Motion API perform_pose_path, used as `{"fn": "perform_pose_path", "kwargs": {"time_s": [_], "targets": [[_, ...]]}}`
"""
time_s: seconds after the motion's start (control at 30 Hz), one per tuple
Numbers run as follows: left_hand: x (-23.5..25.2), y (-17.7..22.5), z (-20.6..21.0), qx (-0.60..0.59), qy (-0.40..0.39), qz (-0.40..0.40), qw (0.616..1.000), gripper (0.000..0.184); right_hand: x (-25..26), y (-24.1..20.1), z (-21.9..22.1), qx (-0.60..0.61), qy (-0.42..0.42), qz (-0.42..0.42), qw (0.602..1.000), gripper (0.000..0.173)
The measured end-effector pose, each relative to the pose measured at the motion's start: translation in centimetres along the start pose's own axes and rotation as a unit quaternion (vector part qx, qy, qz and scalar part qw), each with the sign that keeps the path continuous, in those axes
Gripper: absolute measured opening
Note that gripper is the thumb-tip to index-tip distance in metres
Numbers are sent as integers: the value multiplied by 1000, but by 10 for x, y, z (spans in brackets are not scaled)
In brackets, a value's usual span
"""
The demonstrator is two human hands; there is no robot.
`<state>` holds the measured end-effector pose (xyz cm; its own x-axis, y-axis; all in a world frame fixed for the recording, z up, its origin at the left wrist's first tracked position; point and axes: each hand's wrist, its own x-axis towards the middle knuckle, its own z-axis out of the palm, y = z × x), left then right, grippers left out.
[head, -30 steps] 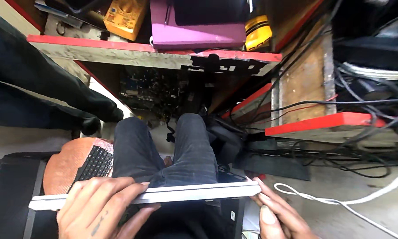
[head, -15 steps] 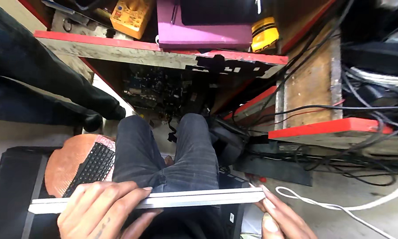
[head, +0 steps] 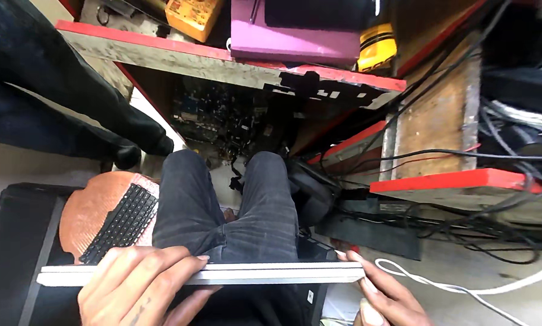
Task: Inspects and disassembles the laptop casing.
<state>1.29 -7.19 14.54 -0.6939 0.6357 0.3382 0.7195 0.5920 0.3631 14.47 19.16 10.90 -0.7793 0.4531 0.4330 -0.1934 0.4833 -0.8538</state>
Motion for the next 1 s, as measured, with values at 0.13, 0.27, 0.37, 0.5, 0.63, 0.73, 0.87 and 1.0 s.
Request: {"fn": "perform_pose_path", "kwargs": {"time_s": [0.13,0.27,0.37,0.5,0.63,0.73,0.87,1.0], "targets": [[-1,-1,0,2,2,-1,1000,30,1,-1,-2,30,-12,8,999,24],[-3,-2,1,1,10,-4,1000,31,2,-4,-4,60,-29,26,997,24],[-3,-2,2,-4,12,-3,1000,31,3,-6,-5,93,-33,42,994,23],[-2,-3,3,-10,15,-4,1000,31,6,-8,-5,116,-38,68,990,21],[0,-2,3,-9,6,4,1000,32,7,-7,-4,119,-62,106,985,21],[3,-5,5,-4,7,16,1000,31,16,-6,-6,210,-23,143,967,18],[10,-14,-4,-15,-8,3,1000,32,40,-5,1,110,-120,147,976,37],[-8,-50,-30,-48,2,-125,991,38,56,6,12,108,-161,122,973,11]]}}
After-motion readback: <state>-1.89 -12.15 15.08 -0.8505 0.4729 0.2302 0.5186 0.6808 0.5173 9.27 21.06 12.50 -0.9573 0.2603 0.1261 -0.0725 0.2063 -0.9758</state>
